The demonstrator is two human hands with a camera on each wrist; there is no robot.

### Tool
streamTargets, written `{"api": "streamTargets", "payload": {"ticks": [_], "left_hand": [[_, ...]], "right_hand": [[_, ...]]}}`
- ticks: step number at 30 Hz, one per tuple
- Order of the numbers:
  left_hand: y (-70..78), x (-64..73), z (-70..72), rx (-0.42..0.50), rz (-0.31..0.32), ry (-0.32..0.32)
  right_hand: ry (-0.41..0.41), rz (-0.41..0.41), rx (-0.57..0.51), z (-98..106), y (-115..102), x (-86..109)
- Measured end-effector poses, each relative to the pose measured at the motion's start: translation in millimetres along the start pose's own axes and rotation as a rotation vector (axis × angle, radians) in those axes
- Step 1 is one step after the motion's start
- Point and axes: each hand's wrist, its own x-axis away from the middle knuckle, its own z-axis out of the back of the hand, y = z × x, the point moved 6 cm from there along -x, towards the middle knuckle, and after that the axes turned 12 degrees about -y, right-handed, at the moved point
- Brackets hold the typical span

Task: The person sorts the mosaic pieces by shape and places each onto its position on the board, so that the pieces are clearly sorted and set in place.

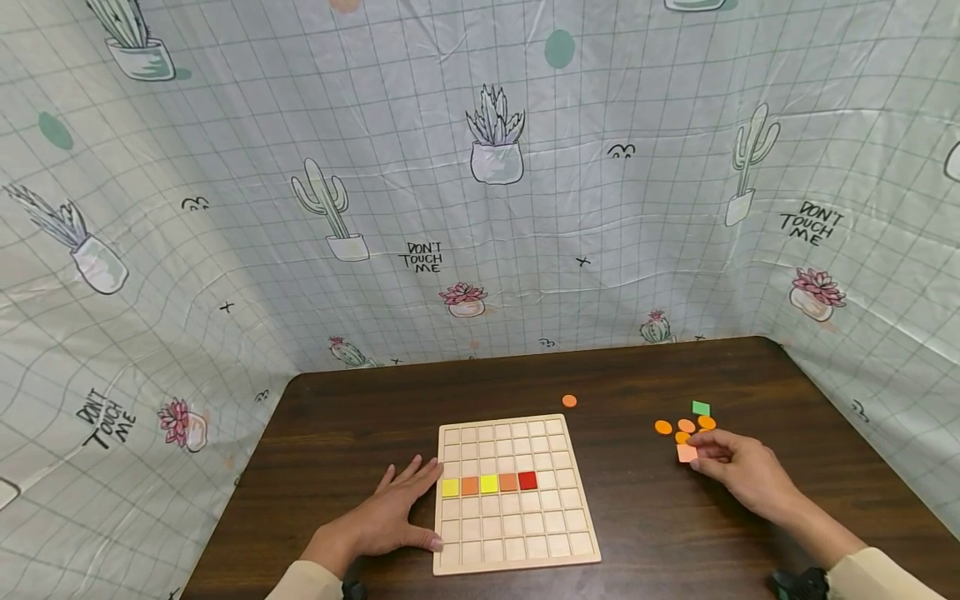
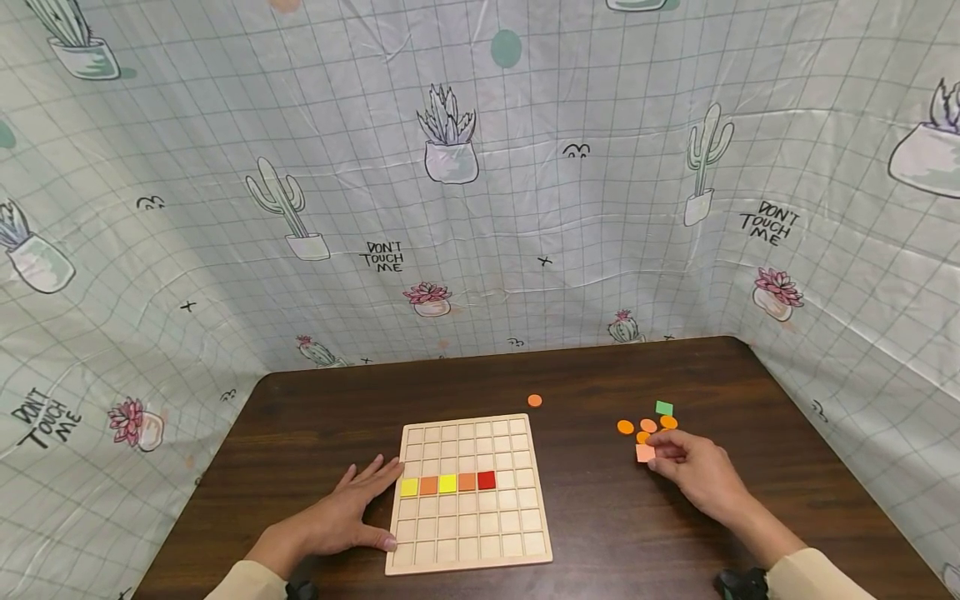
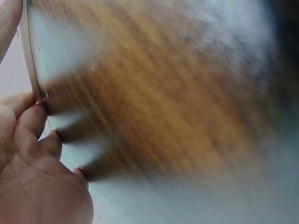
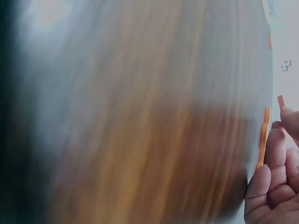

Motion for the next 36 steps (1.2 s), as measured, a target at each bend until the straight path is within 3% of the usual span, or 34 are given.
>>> {"api": "streamTargets", "payload": {"ticks": [22,36], "left_hand": [[0.4,2.5,1.9,0.021,-0.008,0.001],[-0.3,0.3,2.1,0.007,0.004,0.001]], "right_hand": [[-0.056,0.108,-0.114,-32,-39,-12.9],[-0.086,0.146,-0.121,-52,-64,-25.9]]}}
